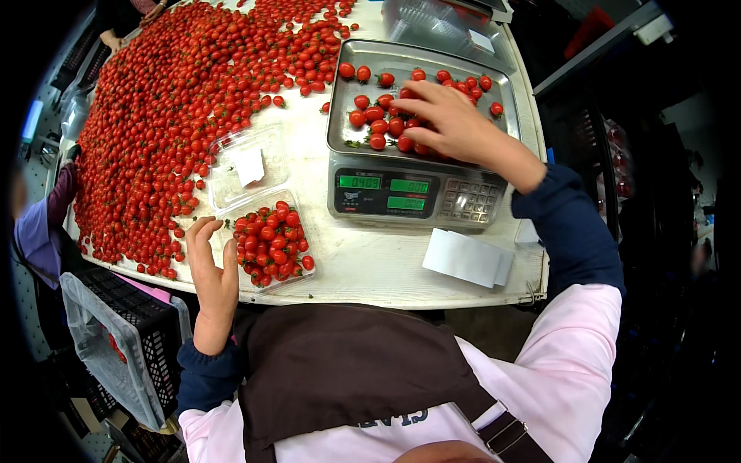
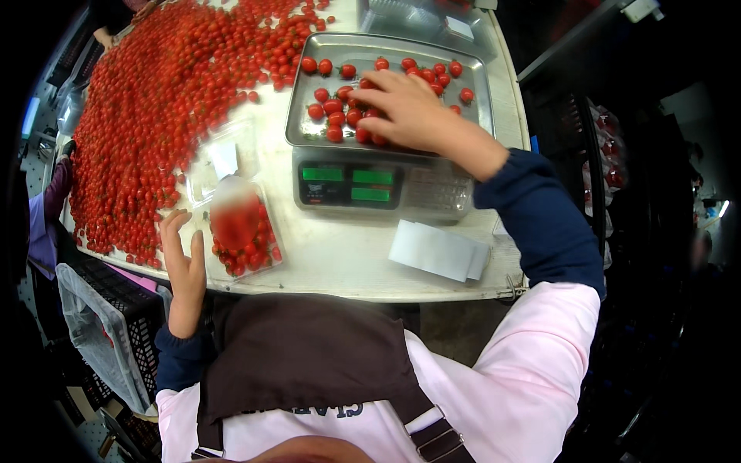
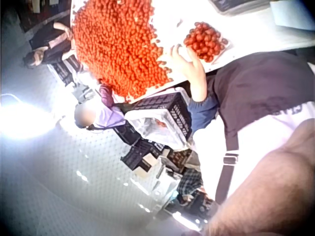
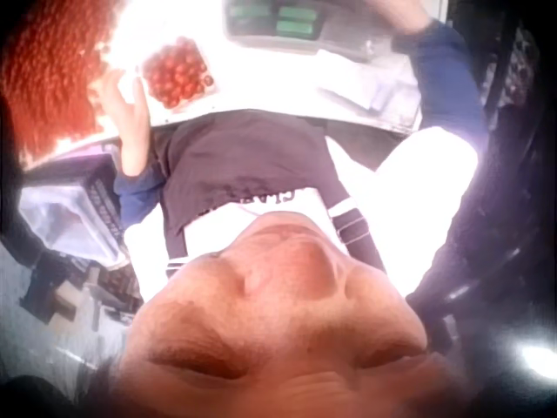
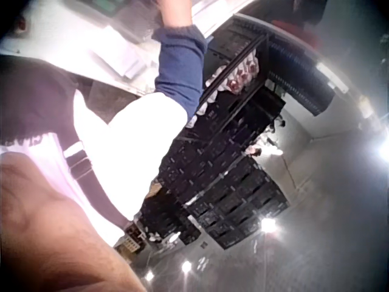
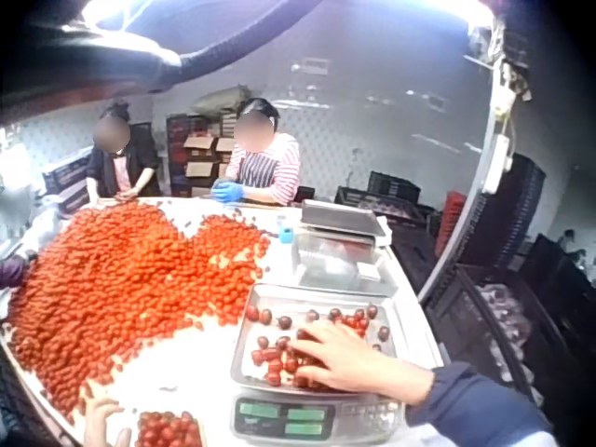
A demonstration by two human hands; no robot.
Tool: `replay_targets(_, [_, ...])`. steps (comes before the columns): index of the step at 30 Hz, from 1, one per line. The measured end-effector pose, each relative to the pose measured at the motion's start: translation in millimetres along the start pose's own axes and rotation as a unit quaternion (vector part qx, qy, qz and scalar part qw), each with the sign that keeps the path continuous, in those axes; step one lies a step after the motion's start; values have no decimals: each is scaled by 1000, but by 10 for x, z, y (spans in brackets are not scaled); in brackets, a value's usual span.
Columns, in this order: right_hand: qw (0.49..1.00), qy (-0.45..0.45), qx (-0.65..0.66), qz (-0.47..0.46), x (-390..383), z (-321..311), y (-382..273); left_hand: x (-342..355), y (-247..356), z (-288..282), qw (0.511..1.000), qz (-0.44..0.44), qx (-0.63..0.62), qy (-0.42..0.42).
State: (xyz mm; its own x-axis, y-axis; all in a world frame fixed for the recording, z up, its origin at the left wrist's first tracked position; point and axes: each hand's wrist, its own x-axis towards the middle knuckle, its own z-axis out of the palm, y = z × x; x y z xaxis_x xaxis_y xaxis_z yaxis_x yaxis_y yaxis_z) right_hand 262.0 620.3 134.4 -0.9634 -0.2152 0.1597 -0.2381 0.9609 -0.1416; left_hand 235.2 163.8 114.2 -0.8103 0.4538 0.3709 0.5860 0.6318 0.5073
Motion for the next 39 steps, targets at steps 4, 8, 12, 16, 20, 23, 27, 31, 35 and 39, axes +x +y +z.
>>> replay_targets(4, [992,50,48,105,-460,-191,517,226,160,138,999,34,-36,-12])
replay_targets(8, [978,104,48,175,-603,-77,730,617,464,339,991,109,-65,-47])
replay_targets(12, [975,111,61,183,-260,-45,941,1049,864,631,975,201,-79,-47])
replay_targets(16, [980,130,-4,148,229,84,957,1252,1204,875,963,239,-116,-42])
replay_targets(20, [984,38,-3,176,401,101,987,1240,1316,971,963,232,-129,-55])
replay_targets(23, [980,46,20,191,358,71,1005,1216,1255,997,965,222,-120,-65])
replay_targets(27, [969,93,87,209,182,-87,859,1211,1106,986,972,191,-117,-68])
replay_targets(31, [967,113,123,190,-129,-118,940,1287,1035,995,972,171,-119,-103])
replay_targets(35, [978,76,92,172,-341,-173,917,1339,1016,1053,973,175,-108,-107])
replay_targets(39, [981,138,41,126,-413,94,937,1425,1122,1245,969,207,-78,-109])
